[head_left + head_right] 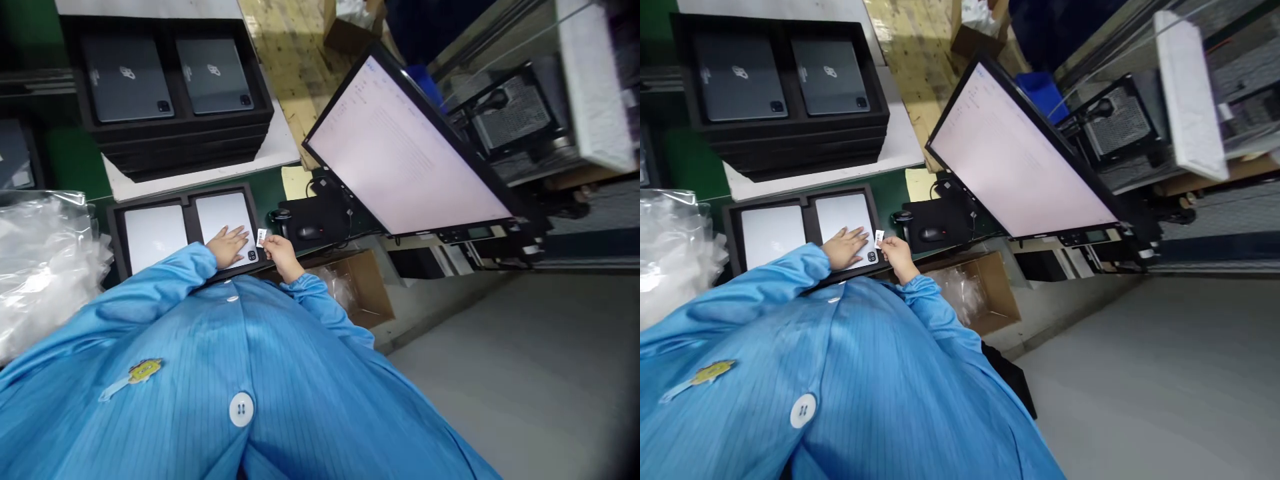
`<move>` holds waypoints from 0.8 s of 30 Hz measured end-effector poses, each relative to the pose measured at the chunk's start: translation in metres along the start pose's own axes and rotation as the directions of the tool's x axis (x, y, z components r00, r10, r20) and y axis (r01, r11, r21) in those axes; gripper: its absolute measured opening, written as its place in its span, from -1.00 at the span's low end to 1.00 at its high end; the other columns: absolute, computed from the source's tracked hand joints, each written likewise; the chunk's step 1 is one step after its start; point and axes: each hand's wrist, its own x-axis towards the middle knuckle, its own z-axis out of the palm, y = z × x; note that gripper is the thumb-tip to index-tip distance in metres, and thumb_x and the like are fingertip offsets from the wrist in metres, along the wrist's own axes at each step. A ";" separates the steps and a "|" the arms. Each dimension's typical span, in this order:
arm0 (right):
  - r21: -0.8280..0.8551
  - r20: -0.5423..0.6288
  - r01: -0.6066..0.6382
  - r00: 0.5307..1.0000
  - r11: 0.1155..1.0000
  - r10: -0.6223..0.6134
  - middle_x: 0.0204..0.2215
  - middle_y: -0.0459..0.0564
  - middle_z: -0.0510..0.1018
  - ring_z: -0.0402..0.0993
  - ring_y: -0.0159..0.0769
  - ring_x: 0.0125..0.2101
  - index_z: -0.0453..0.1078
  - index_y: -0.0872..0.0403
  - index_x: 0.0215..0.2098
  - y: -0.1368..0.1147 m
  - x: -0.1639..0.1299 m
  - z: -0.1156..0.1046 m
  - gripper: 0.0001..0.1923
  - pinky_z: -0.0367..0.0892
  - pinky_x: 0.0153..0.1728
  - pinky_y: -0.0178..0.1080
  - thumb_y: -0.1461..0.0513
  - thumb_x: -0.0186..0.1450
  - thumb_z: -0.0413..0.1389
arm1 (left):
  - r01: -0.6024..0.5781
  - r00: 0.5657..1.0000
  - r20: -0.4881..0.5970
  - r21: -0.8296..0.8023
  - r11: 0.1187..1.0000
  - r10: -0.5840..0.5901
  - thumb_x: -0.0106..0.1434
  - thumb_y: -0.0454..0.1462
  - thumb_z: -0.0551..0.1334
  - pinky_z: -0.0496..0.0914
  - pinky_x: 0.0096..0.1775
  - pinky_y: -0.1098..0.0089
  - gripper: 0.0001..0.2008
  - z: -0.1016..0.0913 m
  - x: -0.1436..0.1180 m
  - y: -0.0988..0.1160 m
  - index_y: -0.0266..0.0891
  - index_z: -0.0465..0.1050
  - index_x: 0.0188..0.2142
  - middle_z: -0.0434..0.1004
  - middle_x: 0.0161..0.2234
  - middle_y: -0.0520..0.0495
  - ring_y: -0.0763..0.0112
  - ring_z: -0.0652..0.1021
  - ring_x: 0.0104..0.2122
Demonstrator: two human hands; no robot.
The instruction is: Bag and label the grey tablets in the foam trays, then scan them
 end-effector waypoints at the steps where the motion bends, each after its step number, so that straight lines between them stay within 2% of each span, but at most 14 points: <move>1: -0.003 -0.008 0.004 1.000 1.000 -0.004 -0.68 -0.22 0.35 0.20 -0.46 -0.64 0.35 0.03 -0.53 0.000 -0.001 -0.006 -0.66 0.14 -0.61 -0.36 0.06 0.04 0.39 | -0.019 1.000 -0.015 0.015 1.000 0.020 0.43 -0.22 0.16 -0.02 0.42 -0.23 -0.46 0.004 0.016 0.001 -0.34 0.31 0.35 0.21 0.41 -0.34 -0.04 0.12 0.46; 5: 0.006 -0.011 0.010 1.000 1.000 -0.010 -0.70 -0.23 0.32 0.18 -0.47 -0.66 0.35 0.03 -0.54 0.004 -0.003 -0.026 -0.63 0.14 -0.62 -0.35 0.02 0.02 0.40 | -0.052 0.987 -0.150 0.048 0.998 0.058 0.44 -0.22 0.14 -0.05 0.39 -0.35 -0.58 0.007 0.047 -0.007 -0.29 0.49 0.21 0.41 0.25 -0.37 -0.11 0.32 0.31; 9: -0.025 -0.008 -0.024 1.000 0.999 0.024 -0.71 -0.24 0.33 0.21 -0.47 -0.67 0.35 0.03 -0.53 0.005 0.004 -0.035 -0.61 0.18 -0.61 -0.37 0.02 0.04 0.42 | -0.100 0.970 -0.214 0.067 0.993 0.112 0.44 -0.17 0.12 -0.02 0.39 -0.36 -0.66 0.001 0.057 -0.011 -0.26 0.61 -0.02 0.48 0.14 -0.35 -0.11 0.38 0.21; 12: -0.073 0.013 -0.045 0.999 0.996 0.046 -0.71 -0.22 0.38 0.26 -0.47 -0.67 0.34 0.04 -0.53 0.003 0.013 -0.029 -0.61 0.21 -0.62 -0.39 0.04 0.08 0.43 | -0.103 0.955 -0.274 0.045 0.994 0.111 0.44 -0.15 0.07 0.04 0.38 -0.31 -0.63 -0.006 0.056 -0.013 -0.25 0.62 -0.10 0.51 0.08 -0.33 -0.08 0.39 0.17; 16: -0.169 0.157 -0.042 0.985 0.985 0.069 -0.68 -0.21 0.45 0.34 -0.46 -0.68 0.31 0.03 -0.52 -0.002 0.030 0.004 -0.63 0.25 -0.64 -0.41 0.14 0.16 0.44 | -0.063 0.912 -0.407 -0.024 0.998 0.048 0.44 -0.12 0.00 0.04 0.39 -0.26 -0.59 -0.018 0.028 -0.021 -0.21 0.61 -0.13 0.55 0.03 -0.29 -0.04 0.39 0.15; 19: -0.312 0.250 0.015 0.966 0.950 0.067 -0.69 -0.19 0.46 0.39 -0.44 -0.68 0.31 0.03 -0.55 -0.004 0.043 0.036 -0.62 0.28 -0.60 -0.39 0.25 0.18 0.44 | -0.022 0.859 -0.512 -0.081 0.996 -0.022 0.41 -0.10 0.00 0.05 0.38 -0.24 -0.61 -0.023 0.000 -0.026 -0.16 0.59 -0.19 0.56 0.00 -0.27 -0.02 0.40 0.13; 21: -0.420 0.242 0.074 0.970 0.905 0.032 -0.72 -0.19 0.42 0.43 -0.39 -0.66 0.34 0.03 -0.55 -0.007 0.050 0.049 -0.63 0.32 -0.52 -0.36 0.28 0.17 0.46 | 0.024 0.822 -0.564 -0.106 0.994 -0.080 0.40 -0.11 -0.01 0.05 0.38 -0.24 -0.62 -0.024 -0.016 -0.028 -0.14 0.57 -0.22 0.55 0.01 -0.26 -0.03 0.39 0.14; 24: -0.481 0.165 0.200 0.977 0.854 -0.136 -0.66 -0.13 0.48 0.59 -0.23 -0.46 0.50 0.04 -0.37 -0.013 0.053 0.045 -0.81 0.42 -0.30 -0.29 0.26 0.22 0.43 | 0.113 0.817 -0.548 -0.152 0.982 -0.179 0.36 -0.11 0.03 0.06 0.38 -0.24 -0.64 -0.022 -0.038 -0.026 -0.13 0.56 -0.11 0.48 0.14 -0.27 -0.08 0.33 0.24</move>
